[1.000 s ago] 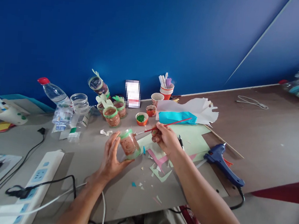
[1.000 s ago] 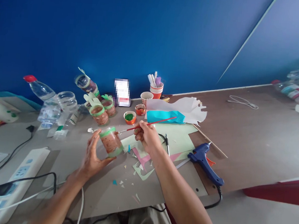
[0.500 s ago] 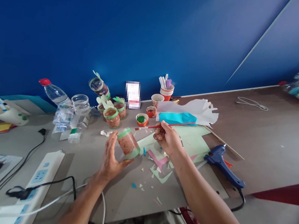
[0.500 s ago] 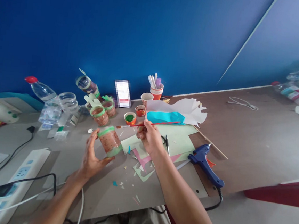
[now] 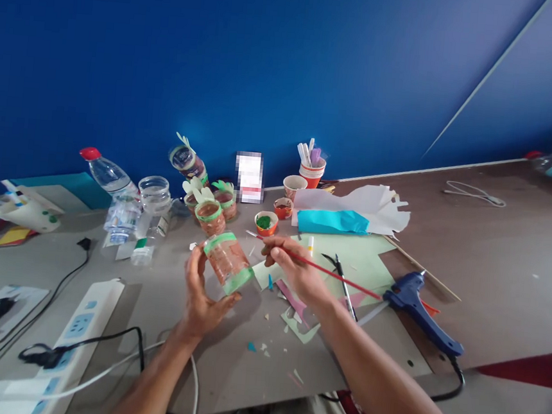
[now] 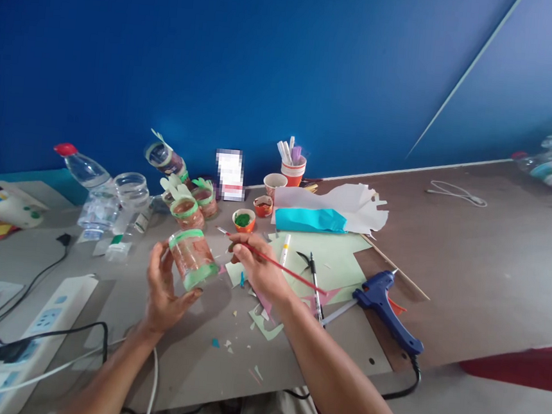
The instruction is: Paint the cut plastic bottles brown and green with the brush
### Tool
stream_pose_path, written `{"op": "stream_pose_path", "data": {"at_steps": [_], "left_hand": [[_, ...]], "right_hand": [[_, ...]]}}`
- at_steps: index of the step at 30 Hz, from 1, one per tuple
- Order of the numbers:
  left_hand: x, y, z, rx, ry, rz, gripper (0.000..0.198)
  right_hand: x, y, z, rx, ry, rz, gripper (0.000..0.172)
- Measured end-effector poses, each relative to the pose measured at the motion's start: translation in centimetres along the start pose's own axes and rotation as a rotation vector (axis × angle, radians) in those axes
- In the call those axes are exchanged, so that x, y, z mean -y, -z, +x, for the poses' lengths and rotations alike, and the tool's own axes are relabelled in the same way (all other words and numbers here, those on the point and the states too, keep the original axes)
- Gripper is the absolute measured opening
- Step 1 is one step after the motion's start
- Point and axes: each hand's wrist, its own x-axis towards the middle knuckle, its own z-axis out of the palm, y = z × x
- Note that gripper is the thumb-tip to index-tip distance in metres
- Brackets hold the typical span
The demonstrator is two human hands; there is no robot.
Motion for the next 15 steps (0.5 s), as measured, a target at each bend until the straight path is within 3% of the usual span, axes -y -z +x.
{"op": "stream_pose_path", "data": {"at_steps": [5,15], "left_hand": [[-0.5,0.2,-0.3,0.04,0.053,0.058,0.102],[-0.6,-0.4,0.1,-0.059,0.037,0.182,0.109]], "right_hand": [[-0.4,-0.9,-0.5,0.059,-0.103,0.026,0.038],[-0.4,-2.5,-1.4,0.188,-0.293,0.033,0.066]]}}
